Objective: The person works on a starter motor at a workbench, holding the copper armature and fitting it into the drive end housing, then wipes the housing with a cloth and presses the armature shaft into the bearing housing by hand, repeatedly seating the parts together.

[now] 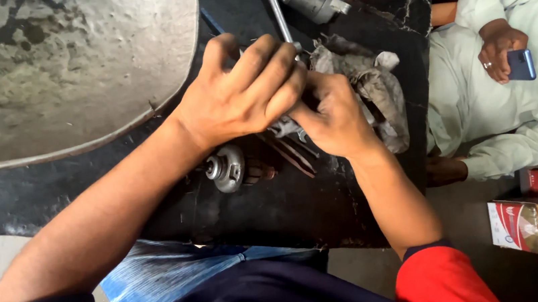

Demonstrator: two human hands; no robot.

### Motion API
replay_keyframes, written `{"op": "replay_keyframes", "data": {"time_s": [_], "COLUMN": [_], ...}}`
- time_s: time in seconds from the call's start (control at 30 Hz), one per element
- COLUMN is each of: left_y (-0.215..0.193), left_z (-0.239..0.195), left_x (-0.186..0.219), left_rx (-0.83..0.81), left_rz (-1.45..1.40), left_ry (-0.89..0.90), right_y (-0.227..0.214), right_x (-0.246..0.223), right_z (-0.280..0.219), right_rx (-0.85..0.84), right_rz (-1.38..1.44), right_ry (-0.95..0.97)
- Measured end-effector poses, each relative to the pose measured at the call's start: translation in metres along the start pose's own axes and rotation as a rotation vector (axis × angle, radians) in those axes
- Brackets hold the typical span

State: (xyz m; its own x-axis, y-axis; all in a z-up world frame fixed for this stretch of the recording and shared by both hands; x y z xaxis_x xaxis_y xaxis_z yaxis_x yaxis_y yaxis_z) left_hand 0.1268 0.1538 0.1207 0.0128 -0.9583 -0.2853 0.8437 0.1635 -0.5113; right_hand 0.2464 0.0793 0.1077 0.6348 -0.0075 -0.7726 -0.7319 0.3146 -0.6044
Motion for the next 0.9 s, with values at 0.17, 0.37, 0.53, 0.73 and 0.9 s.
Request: {"op": "replay_keyframes", "data": {"time_s": [0.17,0.37,0.53,0.73,0.9], "left_y": [-0.006,0.001,-0.003,0.005,0.011], "left_z": [-0.003,-0.003,0.0,0.004,0.006], "left_x": [-0.004,-0.004,-0.016,-0.02,-0.017], "left_rx": [0.057,0.047,0.006,-0.085,-0.14], "left_rz": [0.001,-0.104,-0.223,-0.323,-0.46], "left_ry": [-0.071,-0.131,-0.206,-0.219,-0.235], "right_y": [0.008,0.012,0.012,0.004,0.005], "right_x": [0.002,0.017,-0.003,-0.01,0.0], "right_z": [-0.01,-0.019,-0.015,-0.014,-0.024], "right_rx": [-0.066,0.014,-0.031,0.059,0.307], "right_rz": [0.307,1.038,1.139,0.278,0.291], "right_ry": [0.206,0.48,0.402,0.058,0.015]}}
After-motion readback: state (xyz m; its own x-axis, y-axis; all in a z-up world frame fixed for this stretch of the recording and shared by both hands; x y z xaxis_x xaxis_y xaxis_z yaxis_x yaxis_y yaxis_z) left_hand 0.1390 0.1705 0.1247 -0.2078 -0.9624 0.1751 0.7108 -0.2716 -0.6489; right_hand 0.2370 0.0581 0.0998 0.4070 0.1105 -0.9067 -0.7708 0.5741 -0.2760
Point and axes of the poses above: each hand's wrist, its own z-axis towards the middle knuckle, its own y-axis out of the palm, x = y × z, the point moved 8 cm from there along z, towards the middle knuckle, and after that the axes turned 4 degrees about -x, right-handed, at the moved point
